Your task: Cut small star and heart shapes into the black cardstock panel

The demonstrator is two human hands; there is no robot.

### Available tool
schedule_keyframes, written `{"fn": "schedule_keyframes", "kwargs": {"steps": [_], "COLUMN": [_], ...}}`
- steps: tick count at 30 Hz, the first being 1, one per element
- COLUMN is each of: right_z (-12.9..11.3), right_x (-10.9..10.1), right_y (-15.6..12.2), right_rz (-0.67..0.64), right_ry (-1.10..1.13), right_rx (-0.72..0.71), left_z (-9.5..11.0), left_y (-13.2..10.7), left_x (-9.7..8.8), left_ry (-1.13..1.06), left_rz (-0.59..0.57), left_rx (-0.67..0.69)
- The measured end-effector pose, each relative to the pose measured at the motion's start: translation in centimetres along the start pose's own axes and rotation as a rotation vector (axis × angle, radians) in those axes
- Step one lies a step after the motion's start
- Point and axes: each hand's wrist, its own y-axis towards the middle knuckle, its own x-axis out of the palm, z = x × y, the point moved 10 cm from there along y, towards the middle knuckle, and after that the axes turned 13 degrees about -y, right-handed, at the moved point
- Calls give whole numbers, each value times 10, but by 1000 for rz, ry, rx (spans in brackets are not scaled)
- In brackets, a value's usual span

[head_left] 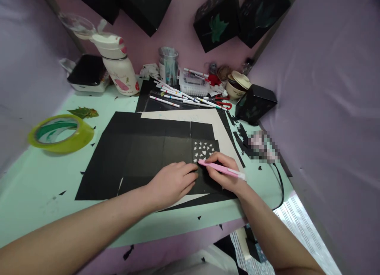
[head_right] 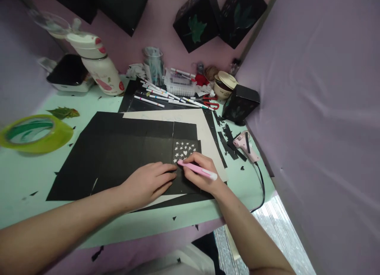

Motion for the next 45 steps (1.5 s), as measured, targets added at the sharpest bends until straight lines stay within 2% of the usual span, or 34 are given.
{"fn": "schedule_keyframes", "kwargs": {"steps": [17,22,29,37,41,45], "right_z": [-5,-3,-9,-18,-17,-13], "right_x": [4,3,-2,-7,-9,-3], "right_y": [1,1,-1,-2,-3,-3], "right_rz": [-1,2,60,64,93,52], "right_ry": [28,36,86,71,65,28], "right_rx": [-78,-55,-143,-217,-217,-184], "left_z": [-5,-6,-6,-5,-5,-5], "left_y": [0,-1,-2,-2,-2,-2], "left_x": [1,2,0,-2,-2,-2], "left_ry": [-54,-61,-31,-47,-50,-61], "left_rz": [8,-5,-6,-9,-12,-2], "left_rx": [-41,-41,-46,-45,-49,-51]}}
